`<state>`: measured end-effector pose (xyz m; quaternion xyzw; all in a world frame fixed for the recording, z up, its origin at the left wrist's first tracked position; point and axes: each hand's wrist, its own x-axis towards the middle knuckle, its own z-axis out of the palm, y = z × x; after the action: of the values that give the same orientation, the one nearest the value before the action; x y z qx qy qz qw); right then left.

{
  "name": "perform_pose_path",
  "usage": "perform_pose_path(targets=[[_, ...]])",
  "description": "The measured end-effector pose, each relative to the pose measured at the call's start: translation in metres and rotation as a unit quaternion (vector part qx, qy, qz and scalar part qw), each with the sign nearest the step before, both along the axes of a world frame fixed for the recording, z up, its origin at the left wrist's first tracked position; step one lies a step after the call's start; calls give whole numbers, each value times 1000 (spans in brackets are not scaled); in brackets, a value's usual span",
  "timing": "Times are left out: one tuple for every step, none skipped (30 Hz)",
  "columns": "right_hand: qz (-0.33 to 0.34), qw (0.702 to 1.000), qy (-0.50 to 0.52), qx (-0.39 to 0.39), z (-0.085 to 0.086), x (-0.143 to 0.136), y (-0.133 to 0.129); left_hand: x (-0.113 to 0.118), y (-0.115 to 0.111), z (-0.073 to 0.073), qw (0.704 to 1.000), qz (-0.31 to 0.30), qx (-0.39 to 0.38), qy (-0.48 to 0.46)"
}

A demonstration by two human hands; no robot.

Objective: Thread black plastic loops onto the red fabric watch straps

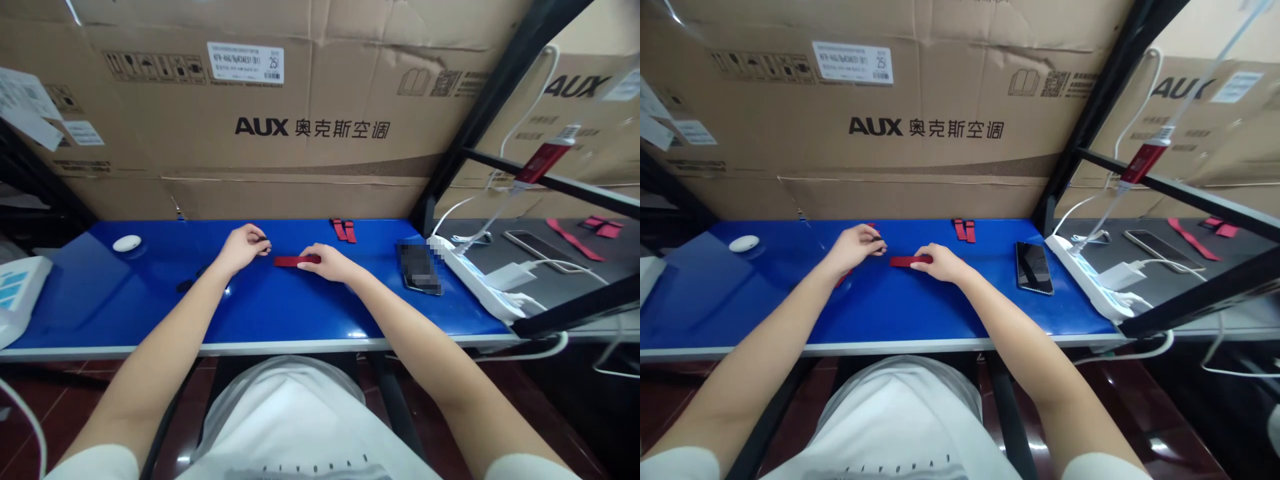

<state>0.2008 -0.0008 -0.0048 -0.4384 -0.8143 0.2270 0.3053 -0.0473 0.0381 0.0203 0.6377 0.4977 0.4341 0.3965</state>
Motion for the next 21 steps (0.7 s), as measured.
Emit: perform_pose_path(targets=[[-2,1000,1,11,0,-2,0,10,-4,-4,999,-37,-12,-24],[-5,1000,4,22,-1,-3,-1,18,-8,-7,997,-65,-22,-40],[-11,999,9,29,-1,-5,-1,24,-12,-10,995,-84,-31,-49],[-19,999,15,34,0,-6,-2,29,-15,-12,994,-93,-33,-50],[-26,999,21,35,0,-6,-3,32,-17,-13,994,-95,-27,-43],[-31,999,25,32,1,-6,-4,34,-19,-13,995,-91,-11,-28],[-35,999,27,25,3,-6,-6,34,-19,-13,997,-82,15,-7],[-37,999,30,18,5,-6,-8,34,-20,-13,996,-72,44,15],[-38,999,33,12,6,-5,-9,34,-20,-13,995,-64,68,33],[-41,999,35,7,8,-4,-10,33,-19,-13,994,-59,79,41],[-49,998,37,4,9,-3,-11,33,-18,-14,995,-56,76,40],[-61,998,36,2,10,-3,-11,33,-17,-15,996,-56,60,29],[-76,997,31,2,11,-2,-10,33,-17,-17,998,-56,38,13],[-91,996,24,4,11,-1,-10,33,-16,-18,998,-56,18,-5],[-105,994,14,6,11,-1,-9,34,-16,-19,998,-55,7,-20],[-114,993,3,7,10,-1,-9,34,-16,-20,998,-54,4,-32],[-120,993,-9,9,10,-1,-8,36,-17,-21,998,-55,8,-38],[-122,992,-20,10,10,-2,-9,37,-18,-22,997,-59,14,-42],[-121,992,-30,9,10,-3,-10,39,-19,-22,997,-64,21,-45],[-118,992,-39,8,11,-4,-11,41,-21,-22,996,-72,26,-49],[-114,992,-47,7,12,-5,-12,43,-23,-22,995,-82,28,-55]])
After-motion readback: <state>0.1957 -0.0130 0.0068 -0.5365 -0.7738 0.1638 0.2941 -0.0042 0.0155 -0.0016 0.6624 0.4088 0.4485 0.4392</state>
